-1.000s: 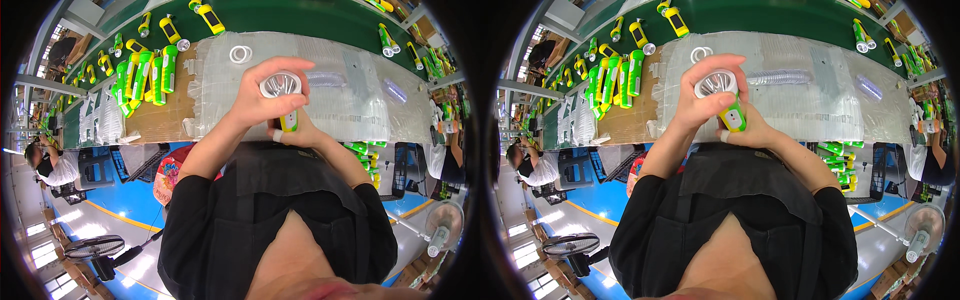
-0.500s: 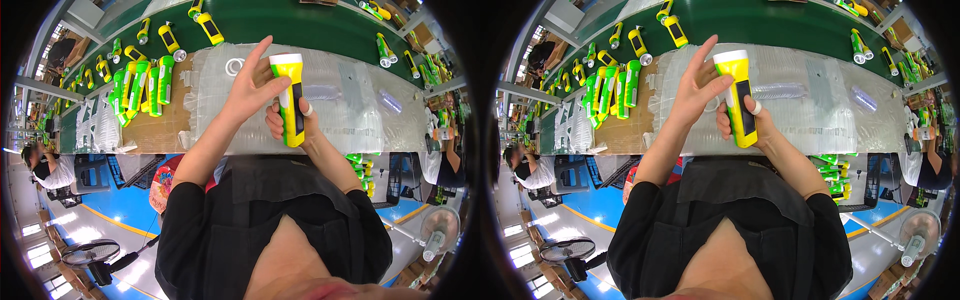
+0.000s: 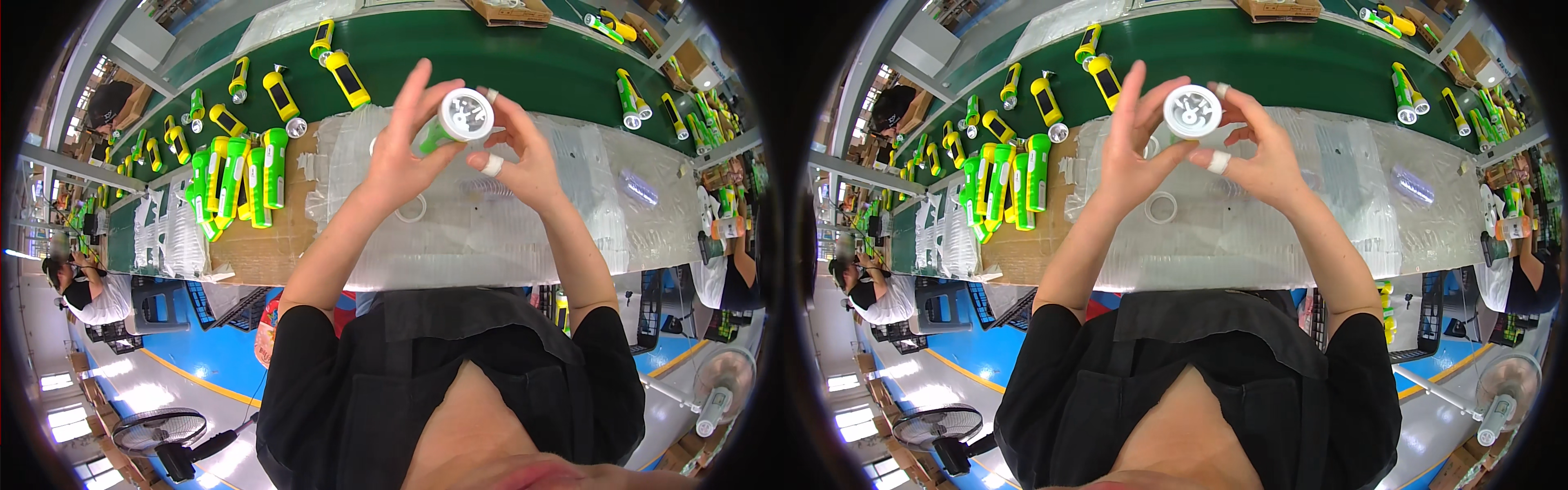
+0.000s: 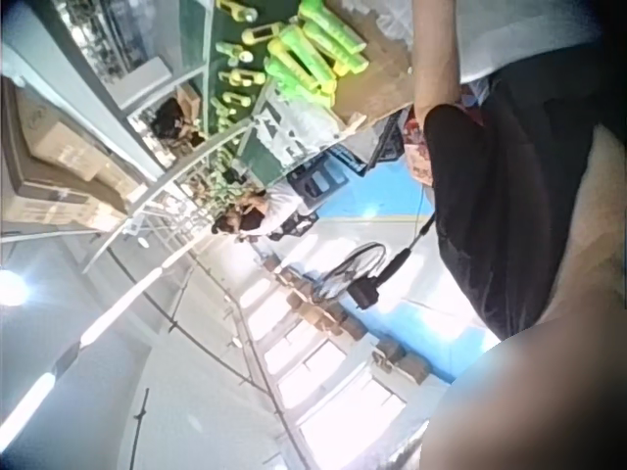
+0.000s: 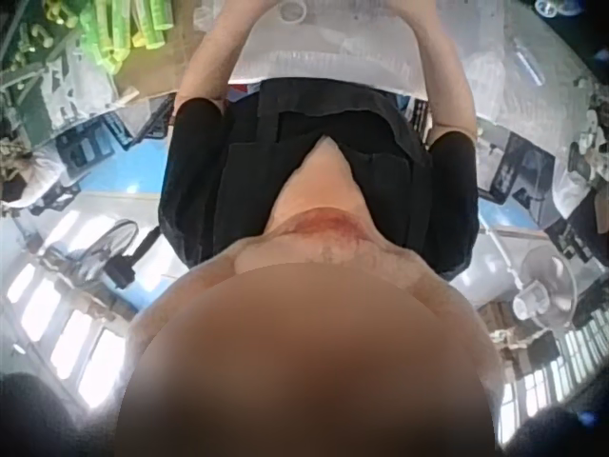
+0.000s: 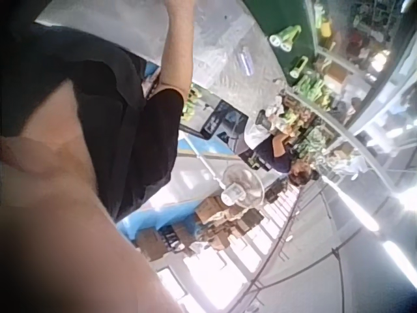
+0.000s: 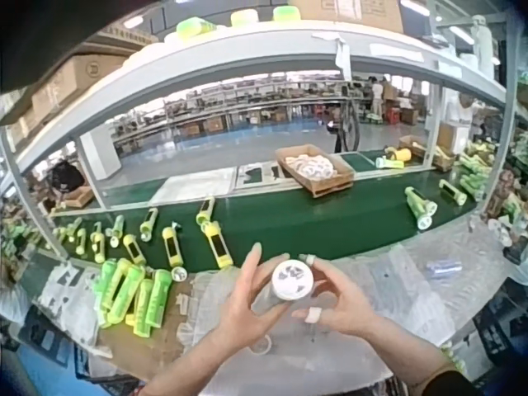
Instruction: Assembling the lens and body components of various plastic flashlights on a production line.
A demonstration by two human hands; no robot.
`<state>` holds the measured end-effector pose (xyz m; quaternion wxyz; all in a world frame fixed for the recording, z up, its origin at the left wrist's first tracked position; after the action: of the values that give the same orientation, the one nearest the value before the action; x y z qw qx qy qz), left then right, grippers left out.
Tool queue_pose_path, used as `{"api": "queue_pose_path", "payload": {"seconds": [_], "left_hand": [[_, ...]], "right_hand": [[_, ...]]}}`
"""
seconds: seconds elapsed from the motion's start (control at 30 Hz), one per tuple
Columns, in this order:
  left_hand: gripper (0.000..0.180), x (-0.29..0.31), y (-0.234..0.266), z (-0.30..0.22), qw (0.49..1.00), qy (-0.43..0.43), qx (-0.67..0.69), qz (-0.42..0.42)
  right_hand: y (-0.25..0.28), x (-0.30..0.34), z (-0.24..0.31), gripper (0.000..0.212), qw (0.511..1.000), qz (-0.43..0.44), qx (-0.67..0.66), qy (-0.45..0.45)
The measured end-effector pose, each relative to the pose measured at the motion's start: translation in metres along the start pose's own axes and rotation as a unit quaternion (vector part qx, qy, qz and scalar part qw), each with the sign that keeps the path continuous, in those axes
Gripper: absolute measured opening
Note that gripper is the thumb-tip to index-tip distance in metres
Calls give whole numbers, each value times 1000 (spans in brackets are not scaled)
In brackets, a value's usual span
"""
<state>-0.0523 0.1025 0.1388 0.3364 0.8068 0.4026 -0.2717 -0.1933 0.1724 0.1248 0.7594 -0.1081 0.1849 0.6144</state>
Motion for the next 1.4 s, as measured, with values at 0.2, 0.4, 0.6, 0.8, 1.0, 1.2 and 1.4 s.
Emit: {"api": "queue_pose_path", "payload": {"seconds": [0.2, 0.4, 0.6, 0.8, 1.0, 1.2, 1.4], "left_hand": [[83, -8, 1, 33, 990, -23, -133, 30], [55, -10, 78, 173, 839, 187, -510, 32], [56, -3, 75, 253, 819, 299, -450, 192], [42, -22, 39, 168, 937, 220, -255, 88], [46, 35, -41, 45, 969, 57, -64, 230], [40, 69, -24, 64, 930, 349, 30, 108], [85, 71, -88, 39, 763, 430, 470, 110]], "right_hand": [[6, -38, -13, 58, 993, 7, 85, 85], [97, -88, -76, 57, 932, -166, 288, 144], [172, -90, -156, 49, 823, -161, 544, -13], [100, -73, -134, 28, 977, -73, 184, -83], [18, -26, -97, 58, 934, -119, -232, -244], [-6, 46, -65, 65, 899, -46, -383, -208], [-50, 91, -42, 63, 906, 58, -343, -242]]}}
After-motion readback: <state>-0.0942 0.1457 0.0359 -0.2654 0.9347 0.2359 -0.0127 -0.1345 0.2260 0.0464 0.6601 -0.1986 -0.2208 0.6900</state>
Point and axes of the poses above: each hand's wrist, its own x-axis away from the middle knuckle, its own y-axis out of the back of the hand, z = x × y, the point moved 7 cm from there along -x, towards the middle knuckle, and after that the axes turned 12 degrees about -x, right-handed, at the moved point
